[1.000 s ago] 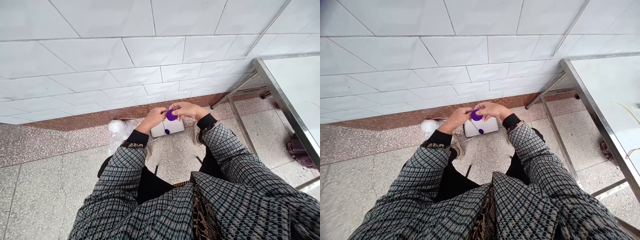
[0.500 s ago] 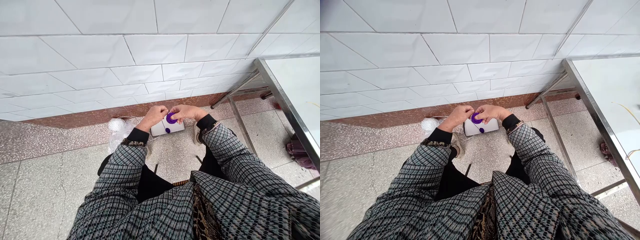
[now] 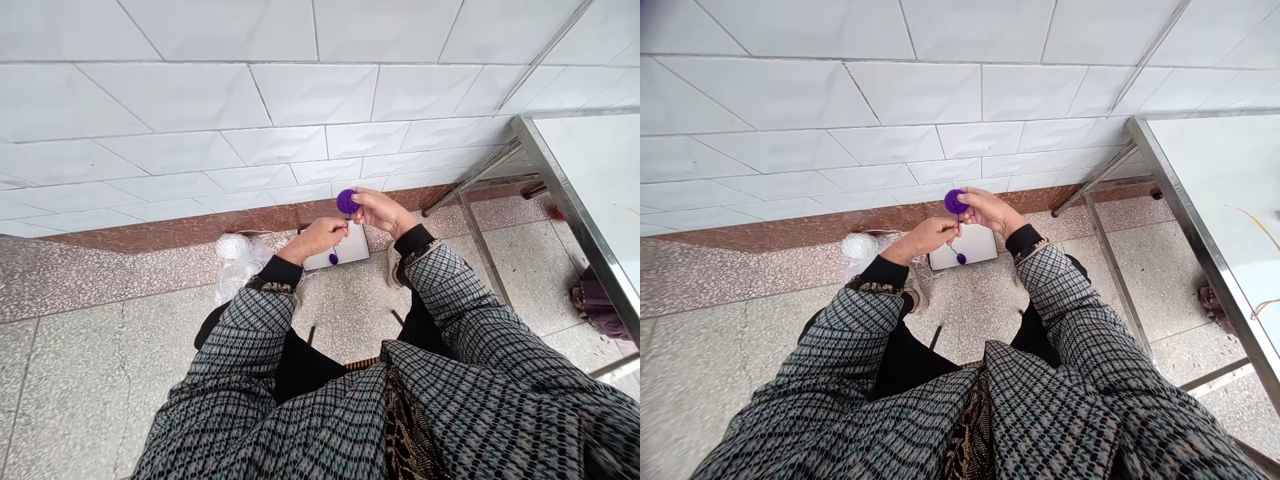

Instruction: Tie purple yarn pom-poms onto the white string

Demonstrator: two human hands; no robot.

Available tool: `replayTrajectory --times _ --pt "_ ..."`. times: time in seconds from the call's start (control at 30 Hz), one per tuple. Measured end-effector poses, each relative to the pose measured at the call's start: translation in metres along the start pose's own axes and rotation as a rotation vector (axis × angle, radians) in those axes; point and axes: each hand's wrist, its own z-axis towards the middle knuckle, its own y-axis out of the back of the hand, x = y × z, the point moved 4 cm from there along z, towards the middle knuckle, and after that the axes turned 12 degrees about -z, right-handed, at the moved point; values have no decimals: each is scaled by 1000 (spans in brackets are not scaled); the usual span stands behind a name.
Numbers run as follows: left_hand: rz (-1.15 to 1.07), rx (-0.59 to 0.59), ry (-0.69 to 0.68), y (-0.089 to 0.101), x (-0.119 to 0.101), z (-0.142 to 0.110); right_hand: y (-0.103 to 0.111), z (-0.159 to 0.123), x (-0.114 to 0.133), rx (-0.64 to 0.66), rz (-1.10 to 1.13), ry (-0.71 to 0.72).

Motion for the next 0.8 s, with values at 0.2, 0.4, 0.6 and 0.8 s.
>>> replayTrajectory --times 0.2,0.4,0.6,0.8 --pt "85 -141 31 20 3 1 -3 -9 -6 268 -449 -83" --pt "48 -123 84 20 -2 -3 -5 -6 -11 142 -824 -213" --pt "-57 -66 -16 9 -5 -3 10 7 -9 -232 -405 -126" --pt "-42 14 -39 -1 -4 -2 10 4 5 -97 131 63"
